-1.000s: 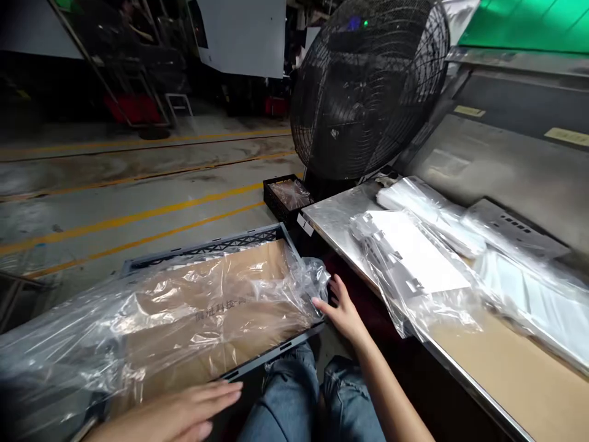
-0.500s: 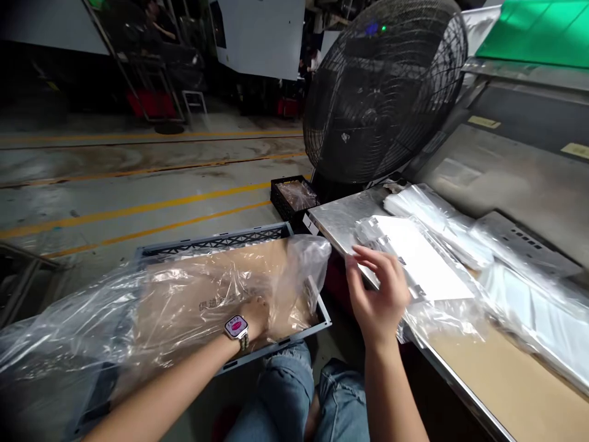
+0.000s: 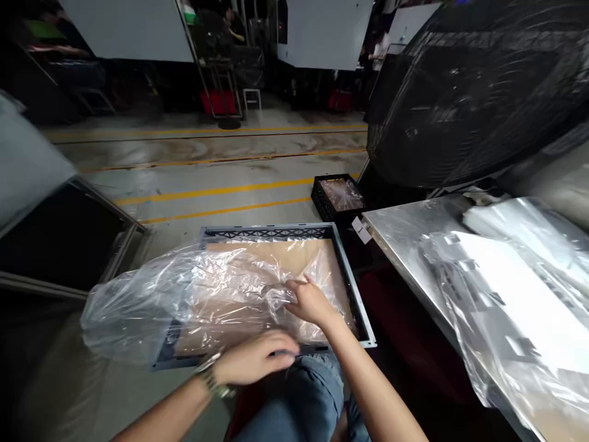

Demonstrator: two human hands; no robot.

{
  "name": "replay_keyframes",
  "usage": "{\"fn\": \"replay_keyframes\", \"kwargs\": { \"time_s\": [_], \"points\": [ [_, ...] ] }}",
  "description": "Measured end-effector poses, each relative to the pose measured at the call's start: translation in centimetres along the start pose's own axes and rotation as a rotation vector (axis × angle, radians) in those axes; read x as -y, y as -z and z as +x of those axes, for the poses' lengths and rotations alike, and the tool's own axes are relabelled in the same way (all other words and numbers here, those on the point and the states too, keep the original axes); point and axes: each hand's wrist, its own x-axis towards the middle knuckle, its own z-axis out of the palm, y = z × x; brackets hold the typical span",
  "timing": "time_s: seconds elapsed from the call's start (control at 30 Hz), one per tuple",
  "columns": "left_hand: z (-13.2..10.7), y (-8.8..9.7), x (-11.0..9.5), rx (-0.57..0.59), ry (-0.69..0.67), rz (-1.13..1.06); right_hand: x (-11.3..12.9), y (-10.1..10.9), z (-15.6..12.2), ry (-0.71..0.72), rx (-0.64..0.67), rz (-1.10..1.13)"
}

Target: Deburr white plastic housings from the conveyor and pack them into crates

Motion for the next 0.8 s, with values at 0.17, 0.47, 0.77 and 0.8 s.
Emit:
{"fn": "replay_keyframes", "kwargs": {
  "time_s": [0.17, 0.47, 0.77, 0.8],
  "points": [
    [-18.6, 4.7, 6.1, -0.568, 0.538, -0.356, 1.5, -3.9, 1.0, 0.015, 0.054, 0.059],
    [-14.6, 12.0, 10.2, -0.953, 0.58, -1.347, 2.7, -8.0, 2.3, -0.04, 0.217, 0.001],
    [-16.1, 20.3, 13.4, -1.457, 0.089, -1.385, 2.2, -9.9, 2.7, 0.0, 0.266, 0.024],
    [-16.9, 20.3, 13.4, -1.485, 0.046, -1.375, 2.2, -10.0, 2.8, 0.009, 0.265, 0.031]
  ]
}}
